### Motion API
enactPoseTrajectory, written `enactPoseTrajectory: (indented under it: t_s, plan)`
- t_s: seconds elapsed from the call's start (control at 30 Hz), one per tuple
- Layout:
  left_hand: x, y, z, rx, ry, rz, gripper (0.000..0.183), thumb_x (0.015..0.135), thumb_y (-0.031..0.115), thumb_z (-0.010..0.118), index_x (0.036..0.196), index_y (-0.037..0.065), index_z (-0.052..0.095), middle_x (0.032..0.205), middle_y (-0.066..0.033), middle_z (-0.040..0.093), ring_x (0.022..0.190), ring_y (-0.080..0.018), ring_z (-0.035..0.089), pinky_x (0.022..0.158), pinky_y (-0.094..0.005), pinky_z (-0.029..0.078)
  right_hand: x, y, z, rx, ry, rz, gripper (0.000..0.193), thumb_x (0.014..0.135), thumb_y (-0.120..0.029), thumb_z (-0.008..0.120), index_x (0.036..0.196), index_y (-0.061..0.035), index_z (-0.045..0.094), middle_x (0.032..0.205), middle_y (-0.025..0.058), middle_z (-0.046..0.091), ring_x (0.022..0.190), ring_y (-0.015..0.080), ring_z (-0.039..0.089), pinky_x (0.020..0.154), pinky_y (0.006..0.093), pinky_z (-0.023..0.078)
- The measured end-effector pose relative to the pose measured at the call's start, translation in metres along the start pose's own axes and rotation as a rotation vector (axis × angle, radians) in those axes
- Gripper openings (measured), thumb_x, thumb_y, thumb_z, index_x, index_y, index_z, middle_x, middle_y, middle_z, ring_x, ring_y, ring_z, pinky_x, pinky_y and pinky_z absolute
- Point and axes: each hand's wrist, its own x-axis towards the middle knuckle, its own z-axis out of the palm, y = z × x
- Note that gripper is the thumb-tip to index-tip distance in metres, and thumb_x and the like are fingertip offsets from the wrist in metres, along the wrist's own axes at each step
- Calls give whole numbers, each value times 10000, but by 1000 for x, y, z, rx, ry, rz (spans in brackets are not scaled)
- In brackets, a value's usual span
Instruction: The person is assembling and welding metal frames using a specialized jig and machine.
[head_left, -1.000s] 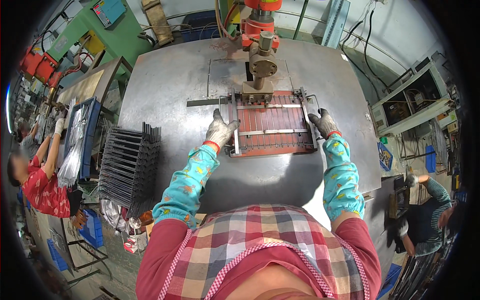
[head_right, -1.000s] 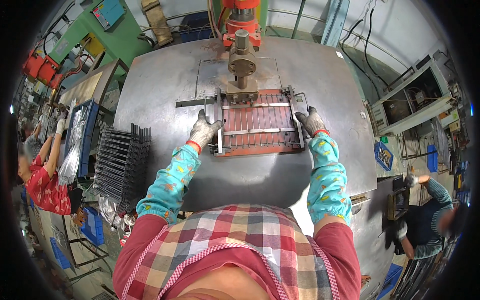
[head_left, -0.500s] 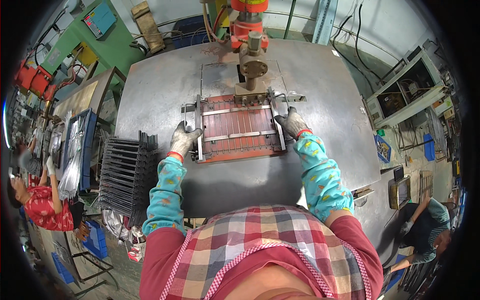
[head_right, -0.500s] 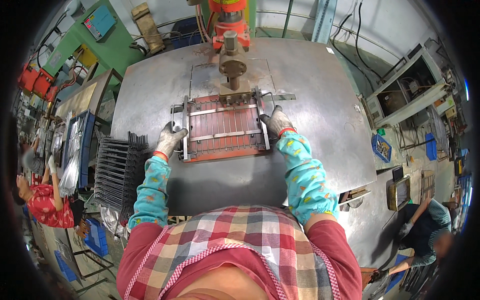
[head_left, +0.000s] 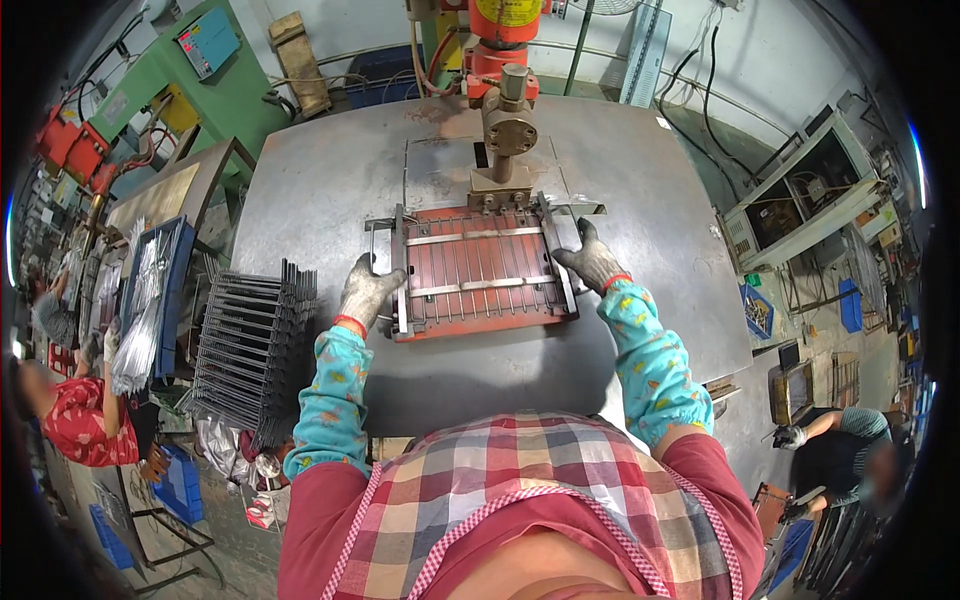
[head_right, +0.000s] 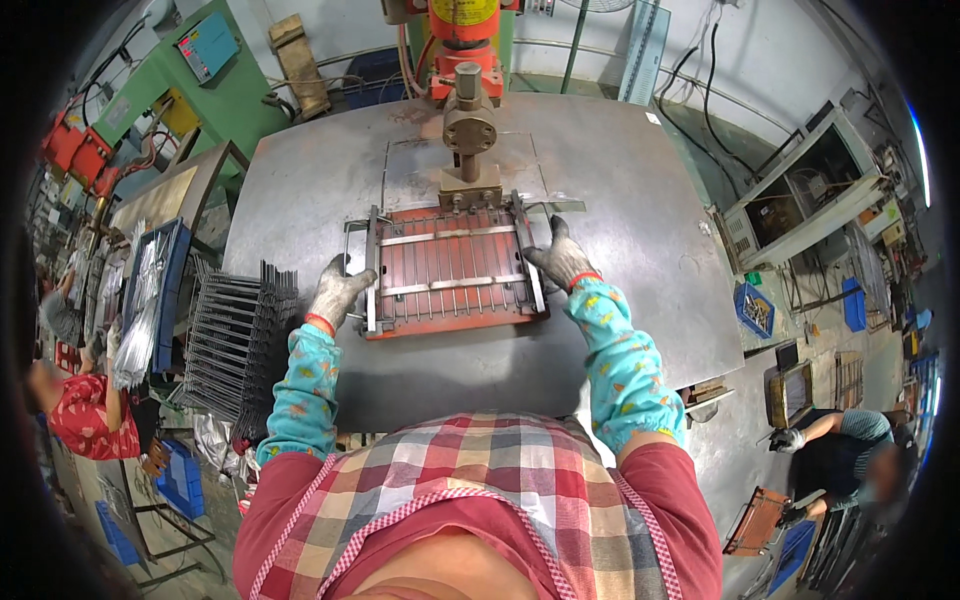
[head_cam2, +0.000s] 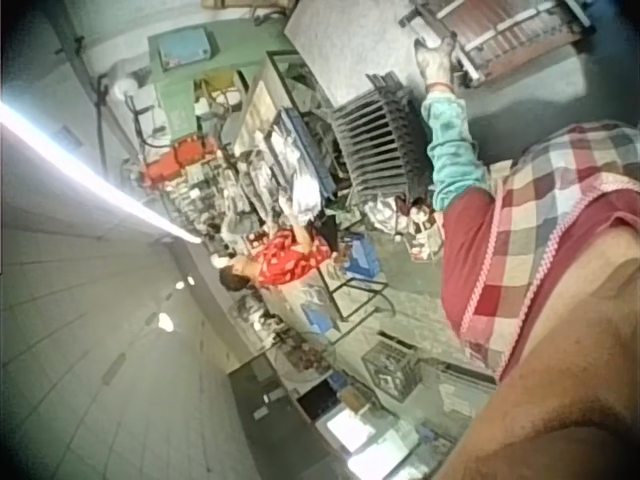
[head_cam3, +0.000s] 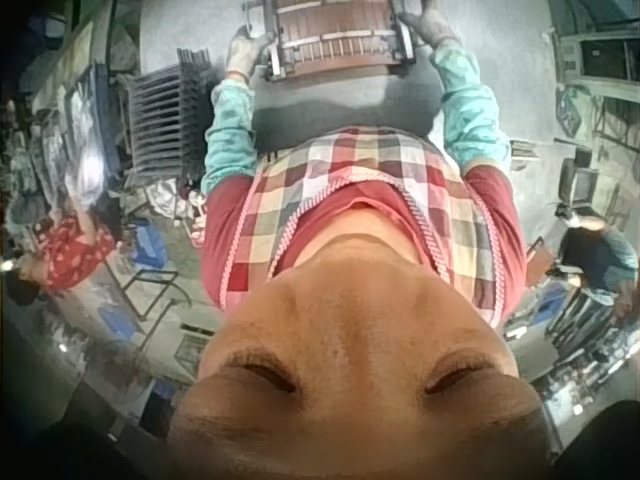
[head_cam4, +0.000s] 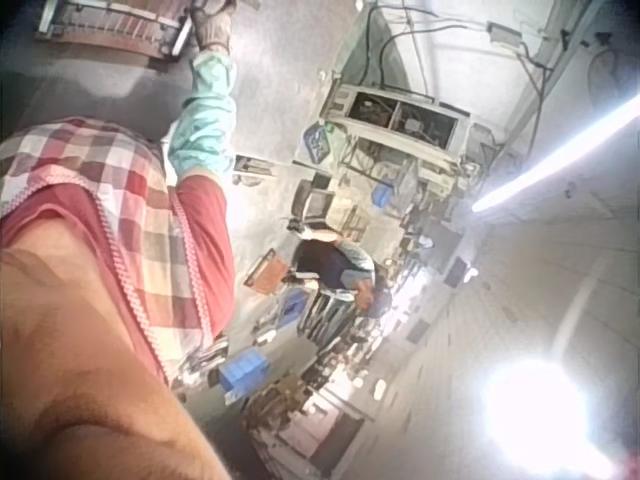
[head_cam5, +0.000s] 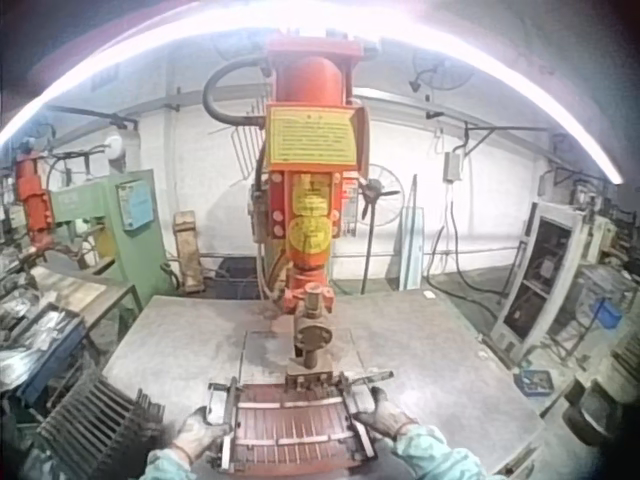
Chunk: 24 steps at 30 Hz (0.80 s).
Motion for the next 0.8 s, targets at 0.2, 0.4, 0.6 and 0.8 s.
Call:
enactPoseTrajectory:
  t_s: [0.2, 0.4, 0.6, 0.8]
  plan:
    - [-65, -5, 8, 122, -96, -112, 790, 718, 422, 695, 1322, 4, 405, 1127, -244, 593, 1076, -359, 566, 907, -406, 453, -63, 15, 16, -180, -51, 31, 830, 702, -446, 690, 1380, -113, 347, 1196, 289, 526, 1083, 408, 552, 897, 449, 463]
    - [-9, 5, 40, 277, 335, 166, 596, 836, 453, 576, 1230, 18, 471, 1125, -267, 537, 1021, -431, 551, 877, -463, 455, -71, 27, 23, 79, 335, -142, 546, 676, -252, 696, 1183, -91, 572, 1053, 219, 615, 947, 318, 620, 831, 402, 496]
    - [33, 16, 48, 740, 238, 169, 470, 867, 472, 470, 1015, 48, 607, 1019, -206, 592, 966, -359, 591, 839, -458, 479, -113, 69, -80, 1102, 366, -204, 384, 819, -17, 550, 1193, 55, 504, 1037, 180, 632, 841, 271, 662, 726, 333, 534]
    - [43, 12, 51, 786, 247, 225, 434, 885, 440, 436, 1000, 77, 644, 1038, -167, 612, 989, -323, 598, 833, -434, 487, -109, 220, -121, 1377, 678, -107, 416, 796, -51, 589, 1177, 76, 480, 1015, 208, 623, 889, 275, 645, 829, 339, 521]
